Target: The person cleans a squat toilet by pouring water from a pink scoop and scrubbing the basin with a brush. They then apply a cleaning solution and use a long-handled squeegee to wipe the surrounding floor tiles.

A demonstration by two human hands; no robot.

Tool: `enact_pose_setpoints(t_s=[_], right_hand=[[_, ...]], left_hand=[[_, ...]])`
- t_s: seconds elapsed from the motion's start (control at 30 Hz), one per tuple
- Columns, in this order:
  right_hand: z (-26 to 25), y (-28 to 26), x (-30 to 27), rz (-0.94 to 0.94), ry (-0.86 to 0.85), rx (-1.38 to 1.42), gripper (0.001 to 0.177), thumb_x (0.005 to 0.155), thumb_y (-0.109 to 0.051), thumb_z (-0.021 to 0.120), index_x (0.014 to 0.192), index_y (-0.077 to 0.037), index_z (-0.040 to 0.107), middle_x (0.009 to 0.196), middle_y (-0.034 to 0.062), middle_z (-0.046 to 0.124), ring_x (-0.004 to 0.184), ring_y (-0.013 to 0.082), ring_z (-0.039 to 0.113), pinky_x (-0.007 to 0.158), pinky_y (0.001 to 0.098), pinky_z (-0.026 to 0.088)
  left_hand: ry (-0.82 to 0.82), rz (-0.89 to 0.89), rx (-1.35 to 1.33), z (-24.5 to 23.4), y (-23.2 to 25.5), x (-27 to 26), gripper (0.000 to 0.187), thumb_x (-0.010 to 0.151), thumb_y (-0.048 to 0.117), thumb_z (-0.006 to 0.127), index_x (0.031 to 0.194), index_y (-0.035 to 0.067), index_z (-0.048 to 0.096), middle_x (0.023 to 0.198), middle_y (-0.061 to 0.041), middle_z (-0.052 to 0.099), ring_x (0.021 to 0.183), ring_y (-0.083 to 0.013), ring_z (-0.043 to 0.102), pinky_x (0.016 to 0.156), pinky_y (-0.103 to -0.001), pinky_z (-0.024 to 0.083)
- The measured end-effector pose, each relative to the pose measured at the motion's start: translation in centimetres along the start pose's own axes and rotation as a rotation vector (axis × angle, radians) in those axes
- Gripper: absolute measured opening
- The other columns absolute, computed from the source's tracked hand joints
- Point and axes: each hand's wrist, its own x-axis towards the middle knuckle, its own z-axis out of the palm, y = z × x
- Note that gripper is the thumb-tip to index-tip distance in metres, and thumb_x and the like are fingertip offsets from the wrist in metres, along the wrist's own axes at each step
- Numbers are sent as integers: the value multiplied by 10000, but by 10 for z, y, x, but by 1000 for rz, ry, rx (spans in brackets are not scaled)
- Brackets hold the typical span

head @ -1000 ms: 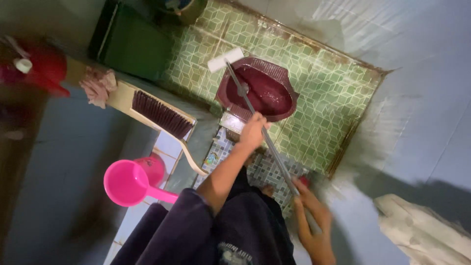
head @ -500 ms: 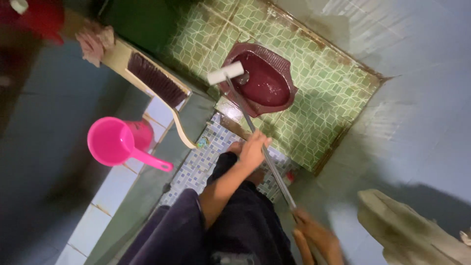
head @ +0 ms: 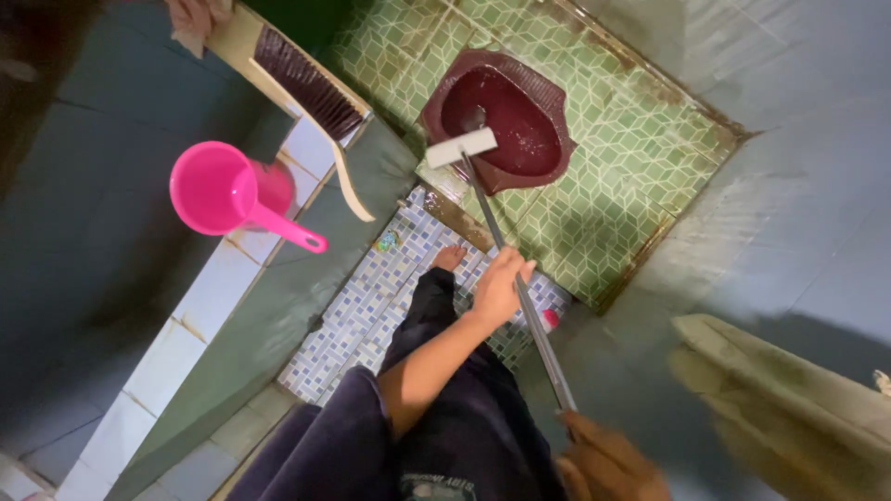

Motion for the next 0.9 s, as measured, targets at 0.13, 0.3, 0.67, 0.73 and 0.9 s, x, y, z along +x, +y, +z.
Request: enact_pose_setpoints(t_s=[0.13, 0.3, 0.67, 0.73, 0.9], right_hand=[[28, -5, 16, 42, -45, 134, 166, 760, -39, 751, 921, -18, 717, 1277, 148, 698, 883, 275, 711, 796, 379, 582], [57, 3, -1, -29, -100, 64, 121, 765, -77, 793, 853, -57, 712, 1227, 133, 707, 894, 296, 683, 770, 380, 570], [112, -52, 22, 168, 36, 177, 93, 810, -56, 761, 860, -2, 704, 1185, 155, 728, 945, 305, 676, 807, 391, 551], [115, -51, 5, 148, 32, 153, 123, 784, -78, 765, 867, 0, 720, 1196, 168, 723, 964, 325, 660, 795, 402, 537], [144, -49, -71, 1, 372, 227, 109, 825, -199, 721, 788, -102, 690, 1072, 120, 722, 925, 247, 636, 915, 411, 492]], left_hand=[[56, 111, 13, -24, -28, 28, 220, 1008, 196, 638, 938, -9, 602, 977, -175, 573, 940, -407, 587, 834, -452, 487], [110, 29, 29, -31, -35, 18, 212, 1056, 187, 593, 975, -9, 587, 1026, -204, 572, 949, -430, 596, 846, -450, 499], [-101, 91, 51, -82, -77, 31, 198, 1024, 193, 624, 980, 1, 604, 1077, -188, 594, 988, -416, 607, 855, -438, 497], [-140, 113, 23, -86, -78, 18, 176, 1004, 185, 623, 975, 11, 625, 1078, -179, 594, 1000, -410, 609, 868, -440, 498], [-233, 77, -126, -79, -44, -60, 180, 976, 180, 663, 880, 34, 620, 1027, -153, 584, 954, -369, 643, 825, -410, 522]])
